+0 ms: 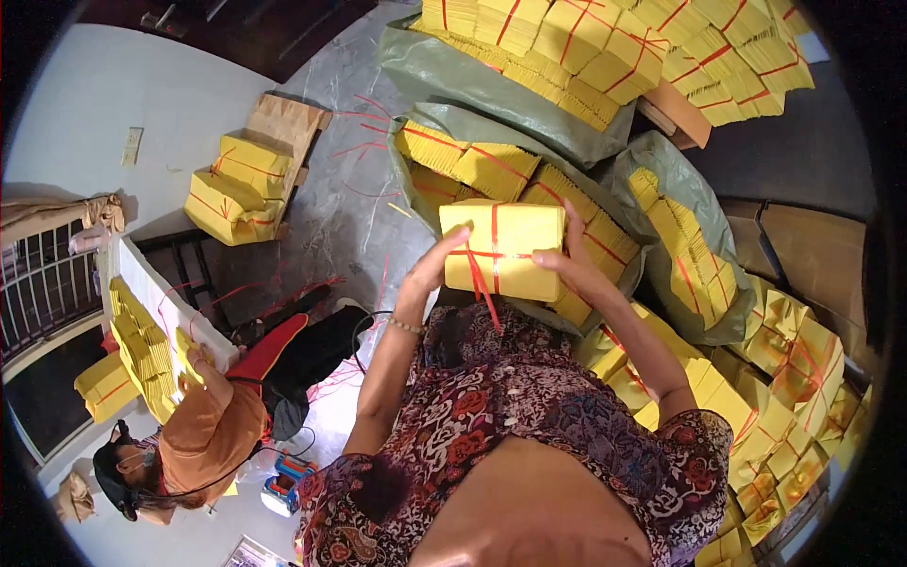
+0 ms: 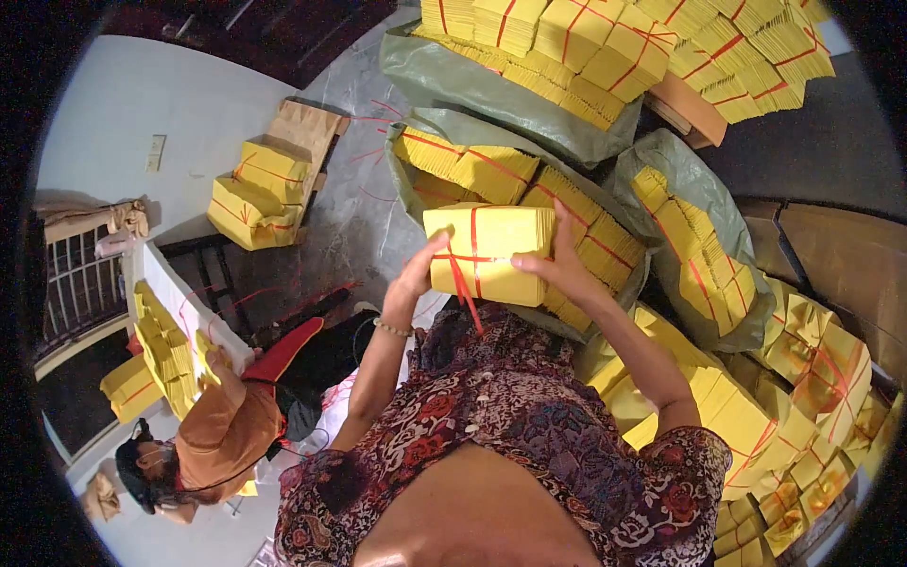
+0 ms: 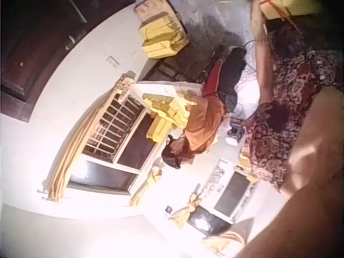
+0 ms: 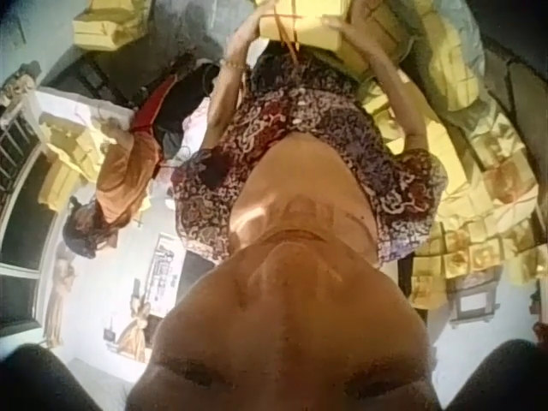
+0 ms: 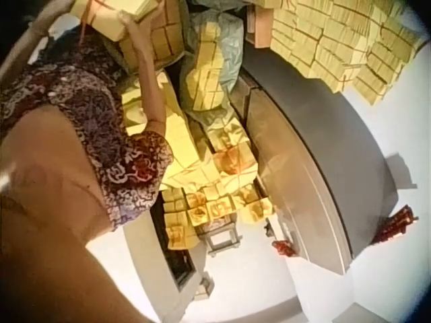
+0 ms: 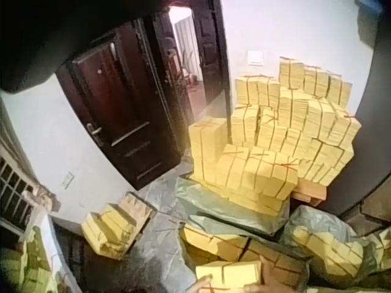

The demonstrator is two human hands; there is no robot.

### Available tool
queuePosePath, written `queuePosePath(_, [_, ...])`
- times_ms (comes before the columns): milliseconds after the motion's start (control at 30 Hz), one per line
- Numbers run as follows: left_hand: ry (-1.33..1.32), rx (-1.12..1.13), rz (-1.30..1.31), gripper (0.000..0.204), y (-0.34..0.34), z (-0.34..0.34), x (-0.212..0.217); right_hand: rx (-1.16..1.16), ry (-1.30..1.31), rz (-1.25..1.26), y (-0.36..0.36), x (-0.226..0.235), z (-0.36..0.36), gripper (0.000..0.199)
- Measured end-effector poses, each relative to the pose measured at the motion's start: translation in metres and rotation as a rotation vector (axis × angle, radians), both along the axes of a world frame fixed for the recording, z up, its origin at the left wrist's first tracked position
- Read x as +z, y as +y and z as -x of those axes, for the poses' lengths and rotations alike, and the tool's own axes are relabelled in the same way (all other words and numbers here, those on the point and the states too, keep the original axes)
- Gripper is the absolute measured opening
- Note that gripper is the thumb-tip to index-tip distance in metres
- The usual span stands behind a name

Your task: Packing stacks of yellow paper into large bags.

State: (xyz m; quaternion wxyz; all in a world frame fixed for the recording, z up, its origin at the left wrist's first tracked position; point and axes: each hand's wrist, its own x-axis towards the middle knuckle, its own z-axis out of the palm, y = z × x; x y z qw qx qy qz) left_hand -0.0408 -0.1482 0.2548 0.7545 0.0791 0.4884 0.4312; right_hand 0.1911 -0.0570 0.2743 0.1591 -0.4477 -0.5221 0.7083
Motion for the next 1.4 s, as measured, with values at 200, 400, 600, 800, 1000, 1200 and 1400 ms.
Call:
queuePosePath(200, [0.340,0.312,0.081,0.074,0.017,0.048,-0.060,-0.207,0.087,0.254,0.008,-0.001,0.024,0.113])
queuePosePath(400, [1.150,0.360,0.344,0.063,-0.009,0.074,-0.168,-0.174,0.196,0.233,0.009,-0.036,0.053,0.108])
queuePosePath(600, [0.925,0.625,0.272,0.019,-0.033,0.070,-0.143,-0.219,0.130,0.303,0.007,-0.039,0.067,0.113])
queuePosePath(800, [1.231,0.554,0.151,0.017,-0.052,0.069,-0.123,-0.215,-0.127,0.016,-0.016,-0.077,0.092,0.117])
queuePosePath(1000, [1.210,0.735,-0.025,0.013,-0.058,0.065,-0.123,-0.255,-0.436,-0.018,-0.045,-0.055,0.124,0.124])
queuePosePath(1200, [1.185,0.691,-0.112,0.014,-0.050,0.063,-0.104,-0.386,-0.558,0.040,-0.023,-0.083,0.140,0.127])
queuePosePath(1400, [1.185,0.738,-0.217,0.011,-0.041,0.057,-0.092,-0.430,-0.804,-0.142,-0.053,-0.079,0.192,0.119])
